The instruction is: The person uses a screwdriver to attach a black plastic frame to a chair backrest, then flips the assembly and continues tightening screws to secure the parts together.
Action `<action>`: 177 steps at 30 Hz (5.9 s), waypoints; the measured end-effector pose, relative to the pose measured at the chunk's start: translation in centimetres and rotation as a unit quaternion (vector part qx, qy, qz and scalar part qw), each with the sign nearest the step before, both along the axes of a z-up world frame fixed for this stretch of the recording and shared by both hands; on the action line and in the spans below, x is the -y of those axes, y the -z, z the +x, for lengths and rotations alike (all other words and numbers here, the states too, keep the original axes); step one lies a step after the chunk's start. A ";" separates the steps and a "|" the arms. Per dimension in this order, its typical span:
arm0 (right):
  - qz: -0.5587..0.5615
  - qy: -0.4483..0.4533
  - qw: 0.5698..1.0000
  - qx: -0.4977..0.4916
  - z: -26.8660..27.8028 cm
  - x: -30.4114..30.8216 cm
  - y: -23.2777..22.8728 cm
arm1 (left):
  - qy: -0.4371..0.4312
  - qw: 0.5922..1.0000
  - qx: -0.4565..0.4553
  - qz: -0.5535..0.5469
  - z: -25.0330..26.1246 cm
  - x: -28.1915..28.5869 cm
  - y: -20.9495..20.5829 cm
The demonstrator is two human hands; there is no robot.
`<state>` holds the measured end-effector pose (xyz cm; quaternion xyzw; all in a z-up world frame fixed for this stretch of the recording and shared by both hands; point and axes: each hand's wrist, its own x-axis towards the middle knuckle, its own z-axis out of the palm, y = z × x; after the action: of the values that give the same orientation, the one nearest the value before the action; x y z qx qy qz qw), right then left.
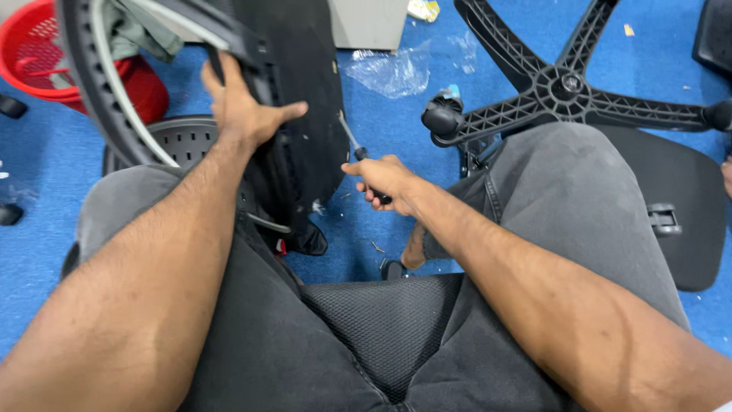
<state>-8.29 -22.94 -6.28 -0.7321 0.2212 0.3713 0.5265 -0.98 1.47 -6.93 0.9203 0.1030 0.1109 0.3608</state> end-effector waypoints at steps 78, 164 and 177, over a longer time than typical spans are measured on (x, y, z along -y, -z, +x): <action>0.005 0.093 0.992 0.080 -8.4 -15.1 -0.5 | -0.075 0.955 -0.219 -0.184 -5.4 -4.4 -2.2; 0.042 0.092 0.989 -0.112 -9.9 -20.6 6.5 | -0.146 0.799 -0.384 -0.439 -11.5 -13.3 5.9; -0.092 -0.074 0.993 -0.015 -10.1 -20.4 5.9 | -0.185 0.792 -0.364 -0.454 -12.9 -12.9 7.4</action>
<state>-18.35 -2.55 -12.21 -0.7862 0.2072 0.3984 0.4246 -13.87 14.33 -14.31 0.5863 0.4337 -0.2267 0.6456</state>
